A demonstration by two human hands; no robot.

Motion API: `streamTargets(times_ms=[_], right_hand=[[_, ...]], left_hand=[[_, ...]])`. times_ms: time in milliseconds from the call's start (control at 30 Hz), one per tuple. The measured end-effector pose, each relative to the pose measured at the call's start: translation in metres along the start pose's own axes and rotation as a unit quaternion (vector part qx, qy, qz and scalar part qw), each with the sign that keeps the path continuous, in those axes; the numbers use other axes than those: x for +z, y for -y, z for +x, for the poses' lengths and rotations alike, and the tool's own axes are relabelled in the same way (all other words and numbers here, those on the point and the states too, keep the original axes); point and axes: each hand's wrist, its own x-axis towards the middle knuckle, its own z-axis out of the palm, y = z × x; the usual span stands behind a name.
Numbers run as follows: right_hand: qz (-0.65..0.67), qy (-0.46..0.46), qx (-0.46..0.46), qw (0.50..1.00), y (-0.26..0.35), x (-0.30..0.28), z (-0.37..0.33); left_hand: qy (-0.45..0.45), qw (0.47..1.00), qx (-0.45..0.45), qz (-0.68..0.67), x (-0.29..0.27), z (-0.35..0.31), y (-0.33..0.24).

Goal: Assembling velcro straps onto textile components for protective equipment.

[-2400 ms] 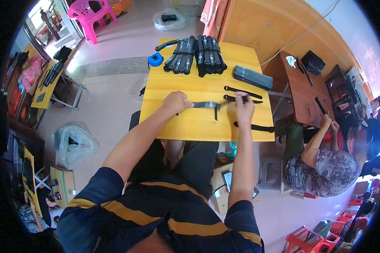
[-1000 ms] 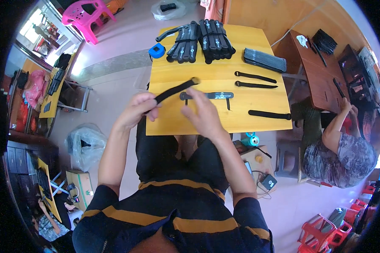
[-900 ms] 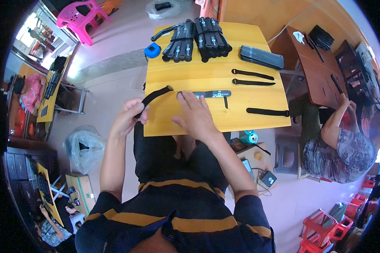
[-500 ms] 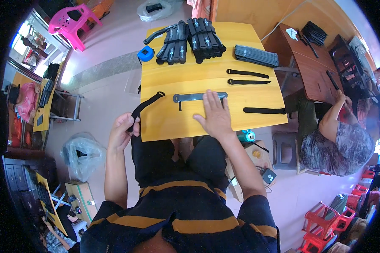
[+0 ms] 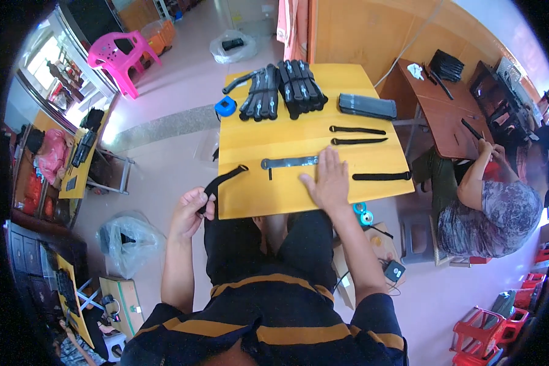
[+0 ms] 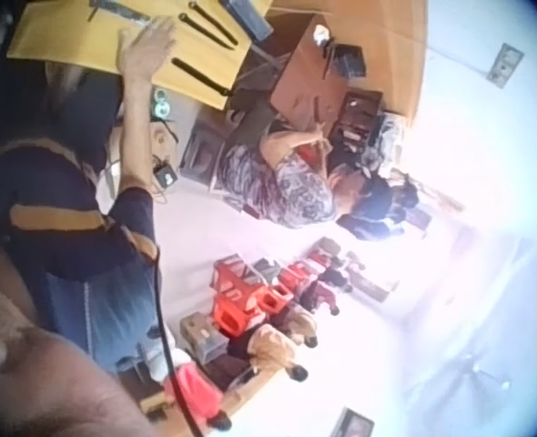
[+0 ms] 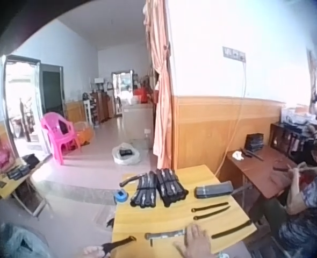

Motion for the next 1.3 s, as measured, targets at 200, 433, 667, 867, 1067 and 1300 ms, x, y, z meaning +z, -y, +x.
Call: streamTargets(times_ms=[200, 433, 667, 867, 1067, 1300], right_hand=[[0.106, 0.006, -0.115, 0.988, 0.077, 0.020, 0.027], [0.156, 0.006, -0.038, 0.987, 0.082, 0.052, 0.084], [0.106, 0.080, -0.038, 0.990, 0.078, 0.060, 0.086], [0.035, 0.115, -0.033, 0.992, 0.044, 0.052, 0.089], [0.021, 0.143, -0.020, 0.989, 0.023, 0.038, 0.091], [0.039, 0.153, -0.012, 0.987, 0.018, 0.037, 0.092]], left_hand=[[0.017, 1.000, 0.011, 0.000, 0.007, -0.009, -0.003], [0.004, 1.000, 0.012, 0.023, 0.014, -0.027, -0.009], [-0.041, 0.999, -0.001, 0.012, -0.004, -0.045, -0.003], [-0.047, 0.999, -0.004, -0.003, -0.011, -0.055, -0.009], [-0.061, 0.998, -0.012, -0.003, -0.011, -0.060, -0.006], [-0.059, 0.998, -0.022, -0.022, -0.015, -0.068, -0.001]])
